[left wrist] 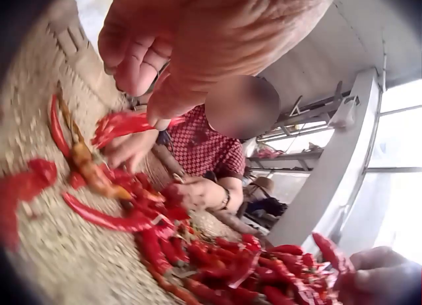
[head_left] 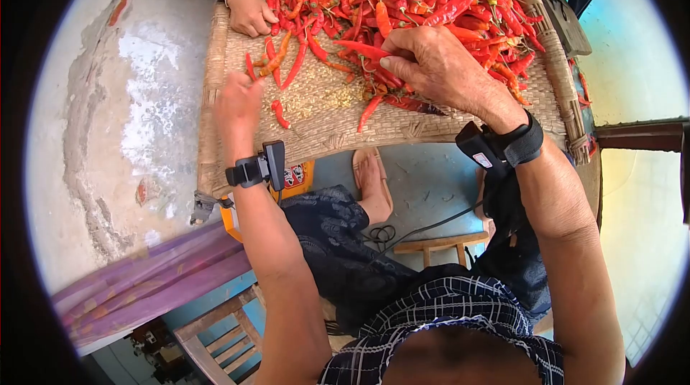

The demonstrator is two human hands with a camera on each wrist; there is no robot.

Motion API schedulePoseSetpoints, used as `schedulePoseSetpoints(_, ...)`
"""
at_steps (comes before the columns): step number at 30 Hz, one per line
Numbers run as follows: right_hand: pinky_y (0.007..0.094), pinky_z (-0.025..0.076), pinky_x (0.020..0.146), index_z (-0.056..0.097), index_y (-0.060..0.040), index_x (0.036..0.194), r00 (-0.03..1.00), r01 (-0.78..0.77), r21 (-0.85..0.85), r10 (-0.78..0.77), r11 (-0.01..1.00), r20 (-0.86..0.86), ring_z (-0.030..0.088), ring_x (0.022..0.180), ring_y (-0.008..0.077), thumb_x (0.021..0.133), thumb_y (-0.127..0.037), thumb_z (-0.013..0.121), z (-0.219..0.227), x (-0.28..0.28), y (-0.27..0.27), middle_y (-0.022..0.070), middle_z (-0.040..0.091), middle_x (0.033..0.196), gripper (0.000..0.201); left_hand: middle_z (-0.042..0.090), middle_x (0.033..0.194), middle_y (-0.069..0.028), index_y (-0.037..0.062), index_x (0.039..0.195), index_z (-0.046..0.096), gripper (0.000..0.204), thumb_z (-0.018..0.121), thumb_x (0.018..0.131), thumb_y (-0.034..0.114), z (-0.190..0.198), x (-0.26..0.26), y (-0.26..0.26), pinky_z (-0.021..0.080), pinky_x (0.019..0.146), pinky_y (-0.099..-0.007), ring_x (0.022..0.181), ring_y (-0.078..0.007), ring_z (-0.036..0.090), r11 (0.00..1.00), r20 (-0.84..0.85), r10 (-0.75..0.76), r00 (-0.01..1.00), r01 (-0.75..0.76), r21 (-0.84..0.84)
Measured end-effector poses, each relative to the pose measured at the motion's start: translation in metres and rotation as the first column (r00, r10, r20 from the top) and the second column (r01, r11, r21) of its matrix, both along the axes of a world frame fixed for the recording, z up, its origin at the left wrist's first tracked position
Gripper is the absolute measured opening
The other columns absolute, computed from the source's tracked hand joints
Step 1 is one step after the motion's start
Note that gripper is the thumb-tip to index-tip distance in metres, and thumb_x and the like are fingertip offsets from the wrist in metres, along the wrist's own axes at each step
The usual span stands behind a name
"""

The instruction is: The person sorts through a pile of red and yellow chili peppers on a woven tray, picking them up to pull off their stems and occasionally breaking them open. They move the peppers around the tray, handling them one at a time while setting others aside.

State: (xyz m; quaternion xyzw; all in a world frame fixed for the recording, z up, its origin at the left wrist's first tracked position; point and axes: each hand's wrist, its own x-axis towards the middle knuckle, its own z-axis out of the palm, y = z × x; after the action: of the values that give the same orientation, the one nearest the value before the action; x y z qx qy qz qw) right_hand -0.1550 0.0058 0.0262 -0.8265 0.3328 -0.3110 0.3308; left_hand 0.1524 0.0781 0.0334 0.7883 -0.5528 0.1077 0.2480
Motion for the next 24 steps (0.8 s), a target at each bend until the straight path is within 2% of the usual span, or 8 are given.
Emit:
schedulePoseSetpoints(2, 0.0449, 0.050, 0.066, 0.068, -0.0015, 0.087, 1.000, 0.000, 0.012, 0.000, 1.000, 0.001, 0.064, 0.073, 0.0376, 0.084, -0.018, 0.066, 0.000, -0.001, -0.001, 0.0196, 0.064, 0.073, 0.017, 0.064, 0.076, -0.0125, 0.0040, 0.099, 0.059, 0.030, 0.071, 0.078, 0.021, -0.004, -0.002, 0.007, 0.048, 0.069, -0.0365, 0.075, -0.0251, 0.064, 0.860, -0.030, 0.009, 1.000, 0.008, 0.510)
schedulePoseSetpoints(5, 0.0447, 0.050, 0.065, 0.068, -0.0017, 0.087, 1.000, 0.001, 0.009, -0.001, 1.000, -0.005, 0.064, 0.072, 0.0378, 0.084, -0.018, 0.067, 0.000, 0.001, -0.001, 0.0195, 0.064, 0.074, 0.016, 0.065, 0.078, -0.0125, 0.0046, 0.100, 0.058, 0.030, 0.070, 0.077, 0.020, -0.005, -0.008, 0.009, 0.048, 0.069, -0.0363, 0.077, -0.0242, 0.064, 0.767, -0.068, -0.025, 0.997, 0.063, 0.638)
schedulePoseSetpoints(12, 0.0452, 0.050, 0.064, 0.066, -0.0014, 0.088, 0.999, -0.033, -0.020, 0.033, 0.999, 0.023, 0.063, 0.072, 0.0391, 0.085, -0.017, 0.067, -0.005, 0.001, 0.001, 0.0197, 0.063, 0.073, 0.016, 0.063, 0.077, -0.0104, 0.0056, 0.110, 0.058, 0.034, 0.067, 0.079, 0.016, -0.013, 0.006, -0.002, 0.048, 0.068, -0.0347, 0.075, -0.0205, 0.062, 0.939, -0.241, -0.068, 0.968, 0.144, 0.312)
schedulePoseSetpoints(14, 0.0458, 0.050, 0.064, 0.065, -0.0016, 0.088, 0.999, -0.046, 0.008, 0.046, 0.999, -0.002, 0.063, 0.073, 0.0393, 0.085, -0.017, 0.066, -0.001, 0.003, 0.002, 0.0198, 0.063, 0.072, 0.015, 0.063, 0.087, -0.0057, 0.0066, 0.123, 0.056, 0.041, 0.065, 0.086, 0.020, -0.019, 0.011, -0.005, 0.047, 0.069, -0.0299, 0.077, -0.0154, 0.059, 0.971, -0.007, -0.129, 0.992, 0.125, -0.204)
schedulePoseSetpoints(15, 0.0458, 0.050, 0.064, 0.065, -0.0016, 0.088, 0.999, -0.044, 0.009, 0.044, 0.999, -0.003, 0.063, 0.073, 0.0393, 0.085, -0.017, 0.066, -0.002, 0.003, 0.003, 0.0198, 0.063, 0.072, 0.015, 0.063, 0.087, -0.0057, 0.0066, 0.123, 0.056, 0.041, 0.065, 0.086, 0.020, -0.013, 0.005, -0.005, 0.047, 0.069, -0.0299, 0.077, -0.0154, 0.059, 0.971, -0.008, -0.130, 0.991, 0.126, -0.203)
schedulePoseSetpoints(17, 0.0465, 0.050, 0.064, 0.066, -0.0021, 0.089, 0.997, -0.072, 0.027, 0.072, 0.997, -0.016, 0.063, 0.072, 0.0395, 0.085, -0.016, 0.065, -0.005, 0.005, 0.002, 0.0200, 0.063, 0.072, 0.015, 0.062, 0.099, -0.0019, 0.0077, 0.131, 0.053, 0.045, 0.064, 0.091, 0.025, 0.006, -0.021, -0.008, 0.047, 0.070, -0.0250, 0.080, -0.0100, 0.056, 0.966, -0.654, -0.115, 0.748, 0.237, 0.101)
schedulePoseSetpoints(20, 0.0464, 0.050, 0.064, 0.066, -0.0025, 0.089, 0.996, -0.080, -0.002, 0.079, 0.997, -0.047, 0.064, 0.071, 0.0390, 0.084, -0.015, 0.065, -0.008, 0.008, 0.003, 0.0201, 0.063, 0.071, 0.014, 0.064, 0.091, -0.0041, 0.0058, 0.123, 0.058, 0.038, 0.066, 0.090, 0.024, 0.005, -0.071, -0.008, 0.046, 0.072, -0.0261, 0.081, -0.0090, 0.057, 0.857, -0.751, -0.393, 0.531, 0.508, -0.089)
schedulePoseSetpoints(24, 0.0457, 0.051, 0.064, 0.066, -0.0027, 0.089, 0.993, -0.097, 0.025, 0.098, 0.995, -0.069, 0.064, 0.071, 0.0386, 0.084, -0.015, 0.065, -0.008, 0.008, 0.004, 0.0200, 0.063, 0.070, 0.014, 0.063, 0.085, -0.0014, 0.0060, 0.119, 0.062, 0.033, 0.065, 0.090, 0.022, 0.004, -0.082, -0.011, 0.045, 0.065, -0.0240, 0.074, -0.0076, 0.056, 0.708, -0.795, -0.386, 0.467, 0.703, 0.069)
